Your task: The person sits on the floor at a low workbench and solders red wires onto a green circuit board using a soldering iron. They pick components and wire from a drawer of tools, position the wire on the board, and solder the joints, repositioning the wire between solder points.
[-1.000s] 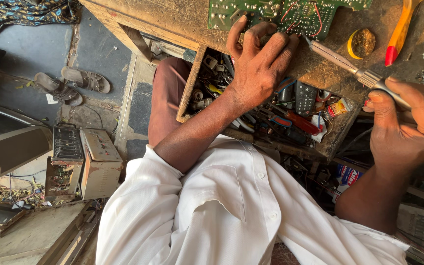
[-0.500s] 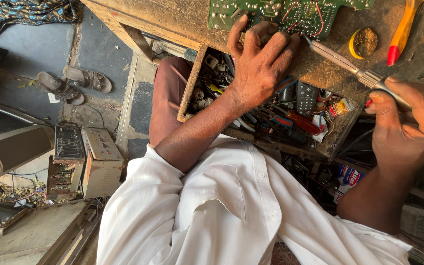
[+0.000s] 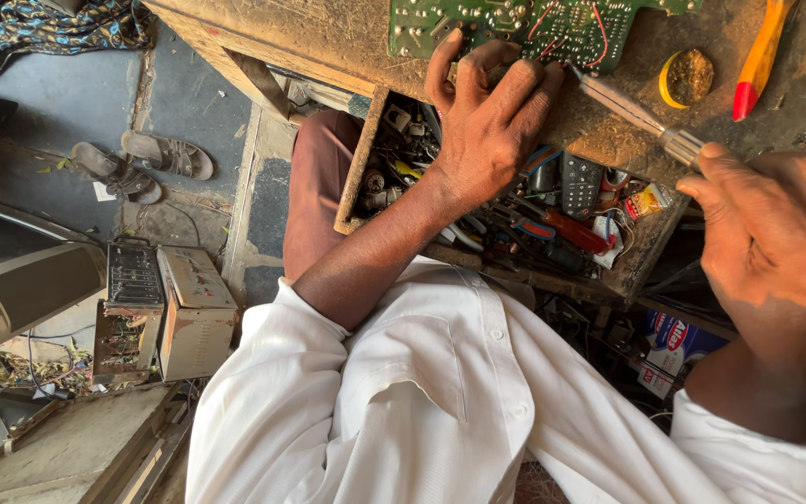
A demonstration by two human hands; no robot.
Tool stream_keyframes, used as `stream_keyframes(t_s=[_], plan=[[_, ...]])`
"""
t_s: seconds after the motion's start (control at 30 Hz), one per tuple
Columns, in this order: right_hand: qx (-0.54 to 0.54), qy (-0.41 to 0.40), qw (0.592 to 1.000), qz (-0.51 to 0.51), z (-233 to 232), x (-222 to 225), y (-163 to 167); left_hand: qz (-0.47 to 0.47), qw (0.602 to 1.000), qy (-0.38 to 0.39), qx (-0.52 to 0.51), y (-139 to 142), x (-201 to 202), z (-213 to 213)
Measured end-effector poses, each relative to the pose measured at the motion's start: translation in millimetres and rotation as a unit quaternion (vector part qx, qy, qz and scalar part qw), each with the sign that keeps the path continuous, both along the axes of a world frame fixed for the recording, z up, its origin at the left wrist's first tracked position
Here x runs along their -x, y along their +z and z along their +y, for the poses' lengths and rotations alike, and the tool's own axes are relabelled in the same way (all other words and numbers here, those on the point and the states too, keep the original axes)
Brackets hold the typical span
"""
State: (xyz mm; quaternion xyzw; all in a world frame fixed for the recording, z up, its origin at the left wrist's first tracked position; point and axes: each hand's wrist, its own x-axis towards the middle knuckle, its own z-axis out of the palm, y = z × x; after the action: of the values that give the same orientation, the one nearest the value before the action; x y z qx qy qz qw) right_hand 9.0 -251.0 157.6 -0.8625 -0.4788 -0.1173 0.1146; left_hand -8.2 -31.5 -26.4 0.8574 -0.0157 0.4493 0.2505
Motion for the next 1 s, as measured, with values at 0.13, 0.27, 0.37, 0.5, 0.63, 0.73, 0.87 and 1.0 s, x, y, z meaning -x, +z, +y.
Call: stream_keyframes(t_s=[0.13,0.27,0.37,0.5,0.63,0.73,0.87,1.0], plan=[[0.02,0.017,1.0,0.01,9.5,0.5,13.7,-0.011,1.0,-0.005,0.007,0.0,-1.5,0.2],[0.032,0.048,0.998,0.006,21.2,-2.2,26.6,-0.003,1.0,0.0,0.005,-0.7,-1.4,-0.9],[0.044,0.084,0.995,-0.018,29.0,-6.8,32.1,0.001,1.0,0.001,0.003,-1.7,-1.1,-0.6],[0.05,0.026,0.998,0.019,29.8,-1.8,34.1,-0.004,1.0,-0.001,0.003,-2.4,-1.4,-0.3],[0.063,0.039,0.997,0.004,27.6,-6.3,34.2,0.009,1.0,0.007,-0.005,-2.5,-0.4,0.0],[0.077,0.054,0.996,0.001,28.7,-10.1,35.4,0.014,1.0,0.008,-0.005,-2.7,0.1,0.0],[0.115,0.044,0.992,-0.021,36.5,-7.4,39.1,0.006,1.0,0.01,-0.007,-2.2,-0.8,0.5],[0.122,0.042,0.992,-0.018,45.9,-3.7,46.8,-0.004,1.0,-0.01,0.005,-0.7,-0.2,2.4]])
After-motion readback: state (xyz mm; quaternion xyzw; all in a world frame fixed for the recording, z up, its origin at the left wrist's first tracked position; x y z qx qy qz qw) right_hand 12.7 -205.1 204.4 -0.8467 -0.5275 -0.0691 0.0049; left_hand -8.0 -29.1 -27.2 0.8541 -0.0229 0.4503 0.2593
